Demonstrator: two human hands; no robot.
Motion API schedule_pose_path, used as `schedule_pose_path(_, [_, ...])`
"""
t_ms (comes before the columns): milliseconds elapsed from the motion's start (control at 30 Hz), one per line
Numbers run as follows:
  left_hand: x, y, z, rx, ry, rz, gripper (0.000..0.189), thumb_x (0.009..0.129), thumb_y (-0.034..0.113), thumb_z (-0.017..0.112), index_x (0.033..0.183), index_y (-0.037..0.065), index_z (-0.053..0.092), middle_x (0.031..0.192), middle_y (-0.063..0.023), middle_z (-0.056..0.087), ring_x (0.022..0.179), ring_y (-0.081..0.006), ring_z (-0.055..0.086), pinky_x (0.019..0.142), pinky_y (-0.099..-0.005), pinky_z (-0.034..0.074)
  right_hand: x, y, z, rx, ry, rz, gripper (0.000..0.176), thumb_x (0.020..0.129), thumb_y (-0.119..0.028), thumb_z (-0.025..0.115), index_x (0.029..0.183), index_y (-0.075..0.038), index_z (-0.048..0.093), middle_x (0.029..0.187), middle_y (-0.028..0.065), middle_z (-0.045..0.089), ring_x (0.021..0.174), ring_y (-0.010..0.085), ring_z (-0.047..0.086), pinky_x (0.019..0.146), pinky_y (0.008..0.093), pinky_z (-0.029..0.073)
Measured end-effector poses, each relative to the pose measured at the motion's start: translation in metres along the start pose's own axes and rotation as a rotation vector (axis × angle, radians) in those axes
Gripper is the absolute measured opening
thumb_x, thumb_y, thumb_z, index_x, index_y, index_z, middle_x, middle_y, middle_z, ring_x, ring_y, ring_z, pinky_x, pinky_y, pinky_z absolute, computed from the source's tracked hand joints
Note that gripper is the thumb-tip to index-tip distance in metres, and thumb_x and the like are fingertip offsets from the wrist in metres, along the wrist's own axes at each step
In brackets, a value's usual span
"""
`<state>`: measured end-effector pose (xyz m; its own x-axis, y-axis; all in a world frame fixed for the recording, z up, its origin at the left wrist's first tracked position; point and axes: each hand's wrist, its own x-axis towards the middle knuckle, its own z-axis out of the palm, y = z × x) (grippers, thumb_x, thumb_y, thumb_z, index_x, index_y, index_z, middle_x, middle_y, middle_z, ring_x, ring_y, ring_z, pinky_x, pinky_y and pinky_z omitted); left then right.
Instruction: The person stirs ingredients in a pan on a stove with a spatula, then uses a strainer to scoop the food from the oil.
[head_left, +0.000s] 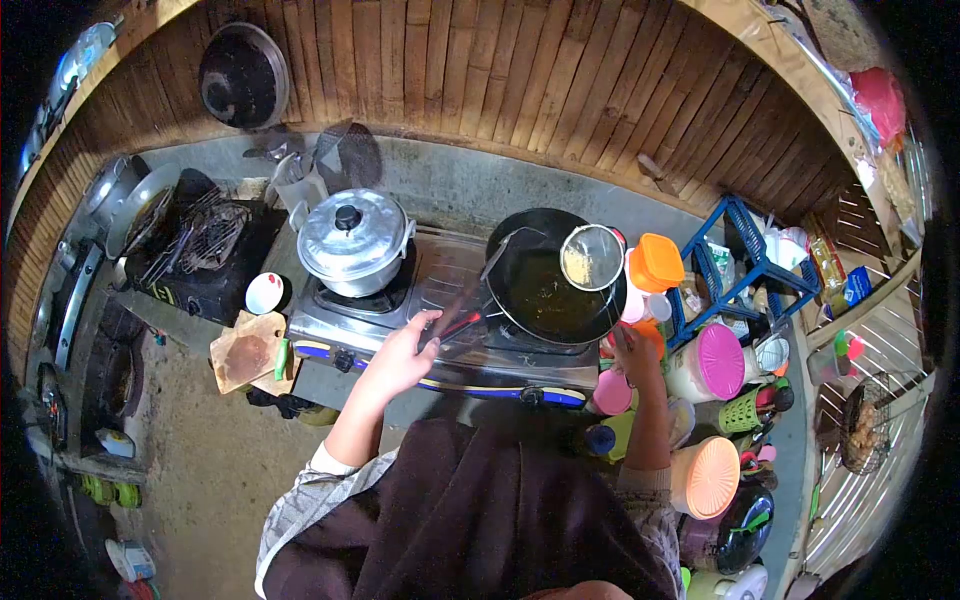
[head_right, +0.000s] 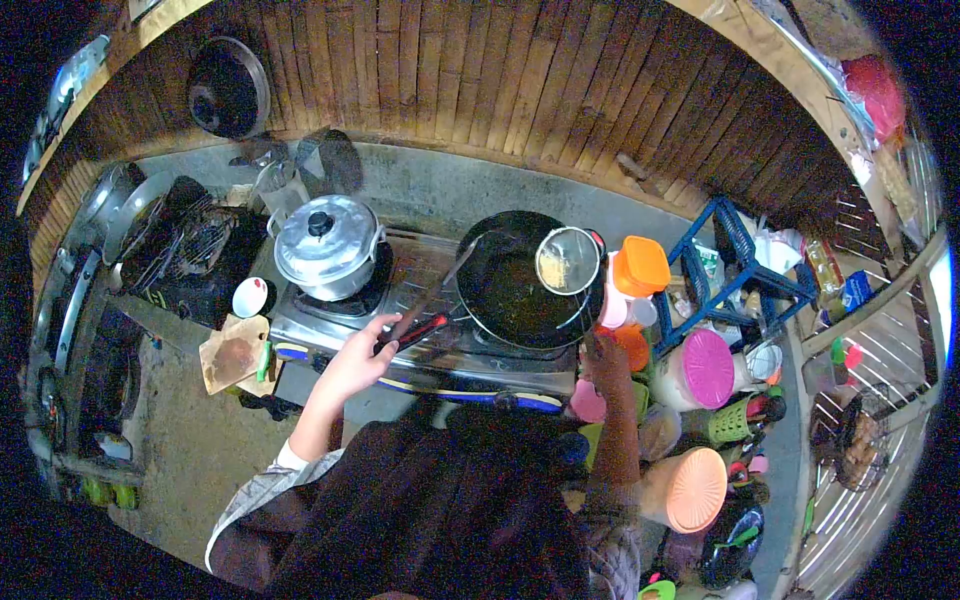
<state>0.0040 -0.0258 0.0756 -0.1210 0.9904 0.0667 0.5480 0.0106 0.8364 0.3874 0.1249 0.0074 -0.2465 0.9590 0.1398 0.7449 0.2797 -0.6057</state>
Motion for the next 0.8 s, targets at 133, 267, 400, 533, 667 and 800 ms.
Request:
schedule_pose_path(133, [-0.002,0.004,0.000,0.003,-0.031,-0.018,0.040,0.079,0.013,0.052,0.118,0.006,0.044,0.090,-0.0251,0.058,0.089,-0.0393,0.056,0.076,-0.0411,0.043,-0.005,-0.030,-0.008,-0.100,-0.044,0.138,0.033,0.074,-0.017,0.061,0.104,-0.005,0.053,0.082,0.0196,0.061,0.076,0.0379,0.059,0.066,0.0441,0.046])
schedule_pose_path(267, [-0.005,0.003,-0.001,0.010,-0.015,-0.019,0.040,0.079,0.014,0.053,0.118,0.005,0.044,0.090,-0.0255,0.058,0.088,-0.0392,0.056,0.076,-0.0411,0.044,-0.004,0.017,0.022,-0.145,0.068,-0.029,0.027,0.071,-0.008,0.060,0.096,-0.001,0.054,0.069,0.0142,0.059,0.063,0.0248,0.060,0.058,0.0353,0.046])
schedule_pose_path(400, [-0.005,-0.002,0.000,-0.009,0.009,-0.007,0.040,0.079,0.014,0.052,0.117,0.005,0.044,0.089,-0.0259,0.058,0.088,-0.0398,0.057,0.076,-0.0411,0.044,-0.018,0.002,0.032,-0.071,0.054,-0.182,0.032,0.069,-0.005,0.059,0.100,0.001,0.053,0.076,0.0155,0.060,0.068,0.0259,0.060,0.063,0.0358,0.046])
schedule_pose_path(533, [-0.004,0.001,-0.002,-0.022,0.002,-0.030,0.040,0.079,0.013,0.052,0.117,0.005,0.044,0.089,-0.0261,0.058,0.088,-0.0404,0.056,0.076,-0.0413,0.044,-0.026,-0.019,0.033,-0.019,-0.127,-0.244,0.040,0.072,-0.004,0.057,0.109,0.005,0.048,0.081,0.0130,0.061,0.064,0.0188,0.058,0.059,0.0314,0.046])
schedule_pose_path(667, [-0.003,-0.001,0.000,-0.015,-0.001,-0.013,0.040,0.079,0.013,0.052,0.117,0.005,0.044,0.089,-0.0264,0.058,0.088,-0.0406,0.056,0.076,-0.0414,0.043,-0.028,-0.051,0.012,0.309,-0.421,0.189,0.045,0.075,-0.016,0.057,0.117,-0.002,0.047,0.086,0.0171,0.062,0.070,0.0217,0.060,0.062,0.0317,0.047])
schedule_pose_path(800, [-0.003,-0.002,0.002,-0.018,-0.001,-0.002,0.040,0.079,0.013,0.052,0.117,0.005,0.044,0.090,-0.0263,0.058,0.089,-0.0403,0.056,0.076,-0.0415,0.043,-0.032,-0.061,0.001,0.505,-0.460,0.302,0.043,0.076,-0.017,0.057,0.116,-0.003,0.049,0.076,0.0099,0.060,0.057,0.0094,0.052,0.047,0.0252,0.040])
